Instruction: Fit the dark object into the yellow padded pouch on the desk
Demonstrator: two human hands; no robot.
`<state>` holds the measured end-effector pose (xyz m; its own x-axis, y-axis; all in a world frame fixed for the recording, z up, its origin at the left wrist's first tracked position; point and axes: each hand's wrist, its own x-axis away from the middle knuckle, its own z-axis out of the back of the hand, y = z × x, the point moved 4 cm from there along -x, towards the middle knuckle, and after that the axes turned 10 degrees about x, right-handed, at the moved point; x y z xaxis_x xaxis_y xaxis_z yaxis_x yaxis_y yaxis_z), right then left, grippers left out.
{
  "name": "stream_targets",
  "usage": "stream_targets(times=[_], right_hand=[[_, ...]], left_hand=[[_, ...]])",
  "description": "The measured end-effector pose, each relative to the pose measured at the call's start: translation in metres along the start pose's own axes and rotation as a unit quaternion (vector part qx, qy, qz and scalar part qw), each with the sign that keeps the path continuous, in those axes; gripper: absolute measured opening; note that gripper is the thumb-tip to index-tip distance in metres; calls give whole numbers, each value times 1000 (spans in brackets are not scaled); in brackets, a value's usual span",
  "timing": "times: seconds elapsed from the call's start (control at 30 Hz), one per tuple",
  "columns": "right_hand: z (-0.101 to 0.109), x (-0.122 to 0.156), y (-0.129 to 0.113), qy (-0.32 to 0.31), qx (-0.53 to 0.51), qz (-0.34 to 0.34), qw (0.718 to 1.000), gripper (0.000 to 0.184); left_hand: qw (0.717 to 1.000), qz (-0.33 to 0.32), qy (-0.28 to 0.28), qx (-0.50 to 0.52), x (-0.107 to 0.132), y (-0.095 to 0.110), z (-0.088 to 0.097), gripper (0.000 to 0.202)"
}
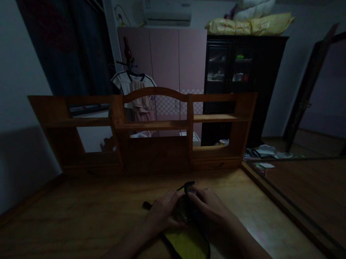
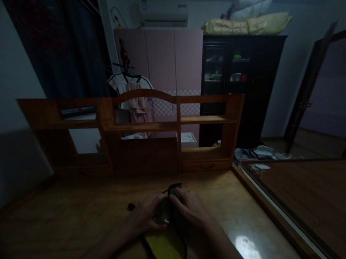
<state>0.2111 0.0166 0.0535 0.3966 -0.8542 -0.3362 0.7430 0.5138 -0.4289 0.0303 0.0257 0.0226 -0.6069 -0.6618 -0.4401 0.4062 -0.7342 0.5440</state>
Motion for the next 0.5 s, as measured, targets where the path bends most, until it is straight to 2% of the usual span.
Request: stream_targets(times=[0.17, 0.37, 0.5], right_hand=[[-5, -2, 0, -1, 0, -15, 1000, 35], [-9, -3, 7, 5, -6, -14, 1000, 33], [-10, -3, 10, 4, -3, -18, 1000, 33]], left_hand=[[1000, -18, -9, 6, 1, 0, -2, 81], [1000, 17, 19, 3, 6, -18, -10, 96], [1000, 16, 12, 7, 7, -21, -12, 97]])
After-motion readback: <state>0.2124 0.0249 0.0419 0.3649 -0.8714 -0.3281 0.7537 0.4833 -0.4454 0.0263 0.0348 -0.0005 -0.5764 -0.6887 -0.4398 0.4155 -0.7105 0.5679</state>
